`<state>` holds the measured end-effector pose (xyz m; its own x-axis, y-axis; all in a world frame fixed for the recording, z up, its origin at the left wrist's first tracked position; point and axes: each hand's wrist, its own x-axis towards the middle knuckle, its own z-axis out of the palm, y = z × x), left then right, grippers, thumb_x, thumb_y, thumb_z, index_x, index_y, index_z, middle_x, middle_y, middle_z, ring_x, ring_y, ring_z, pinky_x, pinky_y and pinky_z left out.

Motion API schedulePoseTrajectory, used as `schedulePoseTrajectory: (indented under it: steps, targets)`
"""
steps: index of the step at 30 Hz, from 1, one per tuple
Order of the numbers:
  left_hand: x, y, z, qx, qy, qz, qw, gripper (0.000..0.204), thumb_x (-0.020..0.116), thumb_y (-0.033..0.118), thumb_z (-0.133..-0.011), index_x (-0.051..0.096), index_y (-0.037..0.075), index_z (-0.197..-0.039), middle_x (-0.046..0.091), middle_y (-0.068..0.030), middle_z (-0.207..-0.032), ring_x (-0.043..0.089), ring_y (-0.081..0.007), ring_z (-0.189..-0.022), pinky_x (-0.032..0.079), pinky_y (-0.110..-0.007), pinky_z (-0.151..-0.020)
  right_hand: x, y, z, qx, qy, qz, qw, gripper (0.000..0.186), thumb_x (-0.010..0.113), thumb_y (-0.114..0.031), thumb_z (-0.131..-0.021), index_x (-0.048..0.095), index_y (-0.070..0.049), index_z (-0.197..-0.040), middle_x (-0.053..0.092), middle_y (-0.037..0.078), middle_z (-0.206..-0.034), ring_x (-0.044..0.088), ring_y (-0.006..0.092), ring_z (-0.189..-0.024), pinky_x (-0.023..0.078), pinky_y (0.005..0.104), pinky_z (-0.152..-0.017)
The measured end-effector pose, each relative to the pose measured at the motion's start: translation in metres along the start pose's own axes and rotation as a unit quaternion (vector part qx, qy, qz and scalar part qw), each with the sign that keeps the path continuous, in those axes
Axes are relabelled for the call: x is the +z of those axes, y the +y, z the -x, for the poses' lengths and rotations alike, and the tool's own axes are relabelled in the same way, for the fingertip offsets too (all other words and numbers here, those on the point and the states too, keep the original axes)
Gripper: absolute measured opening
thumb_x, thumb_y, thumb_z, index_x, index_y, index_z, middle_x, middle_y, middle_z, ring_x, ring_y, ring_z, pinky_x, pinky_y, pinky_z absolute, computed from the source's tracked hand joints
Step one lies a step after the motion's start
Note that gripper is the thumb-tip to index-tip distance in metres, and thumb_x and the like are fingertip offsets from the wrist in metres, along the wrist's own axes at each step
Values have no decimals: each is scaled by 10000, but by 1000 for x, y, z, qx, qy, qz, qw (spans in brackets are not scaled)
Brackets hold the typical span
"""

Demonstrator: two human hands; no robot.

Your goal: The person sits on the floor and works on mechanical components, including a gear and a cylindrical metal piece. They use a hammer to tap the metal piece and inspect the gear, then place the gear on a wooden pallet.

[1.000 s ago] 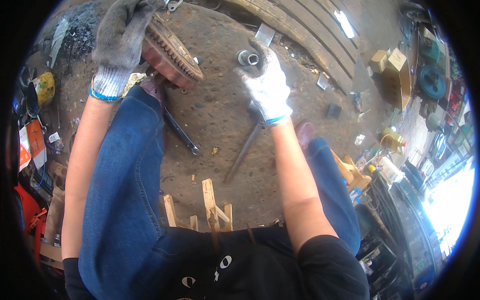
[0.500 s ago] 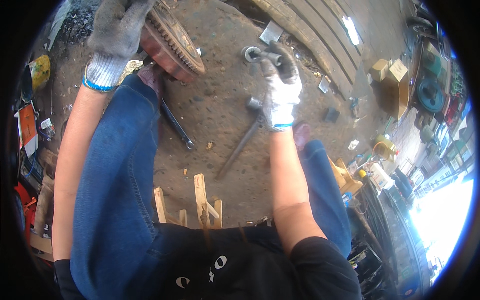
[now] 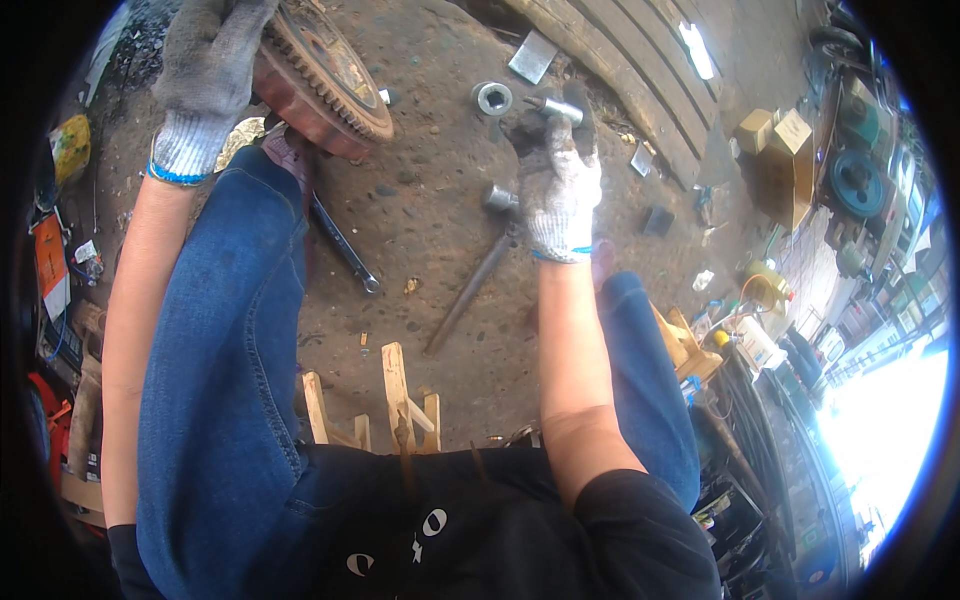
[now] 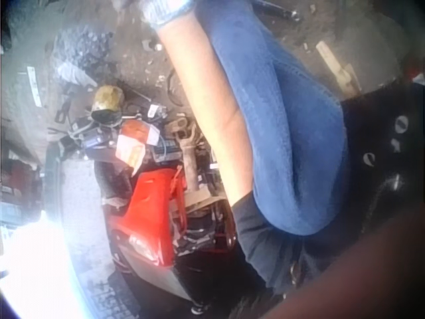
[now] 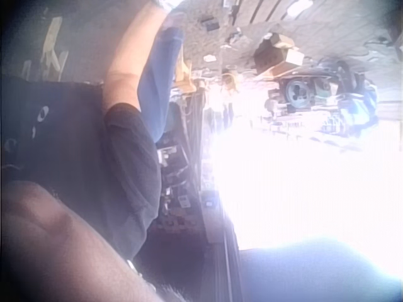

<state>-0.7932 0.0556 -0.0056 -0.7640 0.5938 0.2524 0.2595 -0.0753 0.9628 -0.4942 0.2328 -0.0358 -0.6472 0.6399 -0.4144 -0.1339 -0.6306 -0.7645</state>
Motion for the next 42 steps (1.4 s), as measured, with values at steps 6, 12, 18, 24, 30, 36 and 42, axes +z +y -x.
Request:
schedulePoseTrajectory:
  steps: [6,12,18,24,30,36,42]
  targets:
    - [2,4,-3,14,-15,-41,999,295,537,-96,-940,654,-15,-1199,696,-79,-1096,662,-151,-1003,534,-281,-923,9,-3,3,-34,7,118,992,449,594,-65,-1021,496,-49,-1459,648,115,-1274,663,199,-1062,563,427,-983]
    - [12,9,-3,17,8,-39,999,262,553,-67,-955,648,-25,-1195,697,-87,-1092,660,-156,-1007,532,-284,-921,15,-8,6,-75,43,246,965,392,609,-27,-997,558,-6,-1385,666,118,-1241,675,196,-1055,595,372,-932]
    - [20,8,-2,13,22,-62,998,246,564,-36,-962,645,-26,-1194,701,-88,-1106,651,-158,-1035,516,-285,-946,11,-9,4,-69,106,304,944,319,617,-39,-996,605,23,-1308,704,141,-1124,718,193,-932,621,340,-858]
    - [-5,3,2,11,-94,-82,992,306,558,79,-1022,621,-26,-1303,672,-137,-1326,659,-227,-1190,500,-339,-1052,5,-10,14,78,96,220,968,333,623,-144,-958,579,36,-1235,706,111,-947,709,179,-782,587,302,-709]
    - [-11,-1,4,1,-86,-118,989,305,561,110,-1032,640,-43,-1283,678,-153,-1306,664,-232,-1172,515,-373,-1056,3,22,-9,51,6,624,780,642,744,-167,-845,554,-179,-1458,743,63,-1060,694,110,-813,566,291,-740]
    - [-6,0,3,76,-107,-123,984,277,550,56,-1030,637,-44,-1273,662,-176,-1324,666,-249,-1163,532,-391,-1038,11,49,-36,-85,40,616,782,615,860,-416,-783,665,-164,-1309,757,81,-1142,728,230,-1039,570,357,-895]
    - [-14,-11,3,8,-78,-17,997,271,545,32,-1025,640,-63,-1261,653,-208,-1332,671,-284,-1173,534,-404,-1038,19,25,4,-161,-46,567,807,556,868,-422,-780,697,-175,-1247,765,51,-1099,749,226,-962,597,341,-838]
